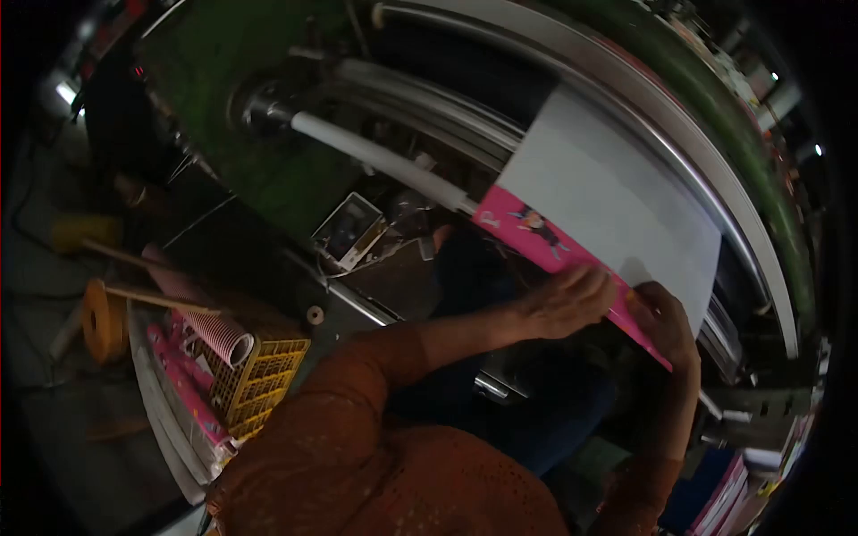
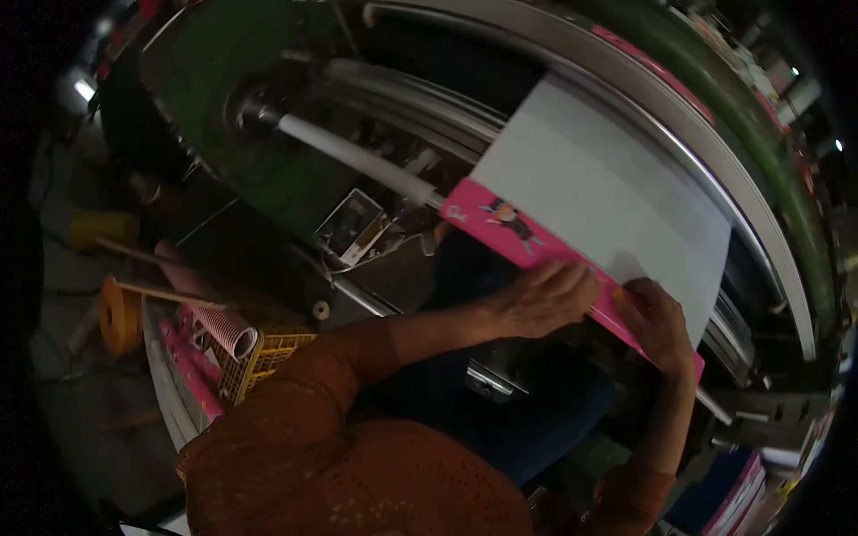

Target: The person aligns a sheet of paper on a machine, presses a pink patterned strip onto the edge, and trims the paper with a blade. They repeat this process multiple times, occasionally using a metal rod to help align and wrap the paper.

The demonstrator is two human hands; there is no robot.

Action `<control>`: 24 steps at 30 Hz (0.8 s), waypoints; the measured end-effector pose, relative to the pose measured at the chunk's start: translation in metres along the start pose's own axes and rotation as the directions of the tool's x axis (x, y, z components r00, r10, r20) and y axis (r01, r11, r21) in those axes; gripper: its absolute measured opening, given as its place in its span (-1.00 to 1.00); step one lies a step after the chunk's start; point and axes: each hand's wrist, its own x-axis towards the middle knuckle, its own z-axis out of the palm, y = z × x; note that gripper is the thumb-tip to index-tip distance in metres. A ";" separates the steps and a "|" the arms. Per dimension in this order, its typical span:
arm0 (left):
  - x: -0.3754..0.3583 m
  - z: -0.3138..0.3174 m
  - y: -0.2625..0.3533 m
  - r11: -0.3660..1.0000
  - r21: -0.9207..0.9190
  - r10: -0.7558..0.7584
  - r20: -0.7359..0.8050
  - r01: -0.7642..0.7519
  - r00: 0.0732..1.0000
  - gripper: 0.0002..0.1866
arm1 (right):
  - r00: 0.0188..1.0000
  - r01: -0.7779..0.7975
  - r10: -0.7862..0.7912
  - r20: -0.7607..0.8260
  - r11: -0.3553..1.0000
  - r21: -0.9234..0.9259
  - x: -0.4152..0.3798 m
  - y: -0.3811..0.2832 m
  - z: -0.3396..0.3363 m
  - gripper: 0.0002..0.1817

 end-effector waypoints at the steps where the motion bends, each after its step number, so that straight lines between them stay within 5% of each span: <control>1: -0.001 0.002 0.001 1.000 -0.005 -0.005 0.005 0.005 1.000 -0.51 | 0.997 -0.021 0.011 0.076 0.991 0.130 0.004 0.007 0.001 -0.73; 4: 0.002 -0.008 -0.012 1.000 -0.016 -0.013 -0.122 0.011 0.992 -0.58 | 0.973 -0.071 0.055 0.222 0.995 0.064 0.007 -0.016 -0.010 -0.81; 7: -0.006 -0.017 -0.025 0.983 -0.183 -0.033 -0.284 -0.020 0.958 -0.63 | 0.958 -0.153 0.095 0.269 0.967 0.204 0.009 -0.028 -0.012 -0.83; 9: -0.024 -0.025 -0.033 0.793 -0.605 -0.184 -0.351 -0.073 0.918 -0.58 | 0.967 -0.197 0.165 0.193 0.968 0.157 0.006 -0.028 -0.013 -0.83; 10: -0.039 -0.024 -0.038 0.811 -0.578 -0.231 -0.466 -0.096 0.854 -0.72 | 0.965 -0.194 0.160 0.207 0.969 0.153 0.006 -0.033 -0.012 -0.83; 12: -0.107 -0.019 -0.048 0.771 -0.636 -0.196 -0.183 0.036 0.963 -0.74 | 0.972 -0.209 0.216 0.097 0.975 -0.081 0.003 -0.042 -0.007 -0.85; 14: -0.176 -0.002 -0.068 0.646 -0.622 -0.413 0.205 0.444 0.888 -0.80 | 0.973 -0.216 0.226 0.053 0.965 -0.149 -0.005 -0.040 -0.004 -0.87; 16: -0.232 0.004 -0.100 0.276 -0.480 -0.795 0.373 0.833 0.479 -0.87 | 0.973 -0.229 0.225 -0.043 0.943 -0.240 -0.006 -0.040 0.001 -0.89; 17: -0.254 -0.003 -0.125 0.200 -0.369 -0.908 0.277 0.908 0.313 -0.87 | 0.976 -0.219 0.211 -0.058 0.942 -0.254 -0.005 -0.043 0.003 -0.89; 19: -0.273 -0.046 -0.199 0.323 -0.276 -0.943 -0.172 0.905 0.284 -0.88 | 0.981 -0.189 0.170 -0.090 0.941 -0.280 0.002 -0.054 0.009 -0.88; 24: -0.290 -0.197 -0.345 0.270 -0.148 -0.756 -0.644 0.951 0.115 -0.84 | 0.987 -0.126 0.087 -0.135 0.941 -0.315 0.020 -0.087 0.031 -0.88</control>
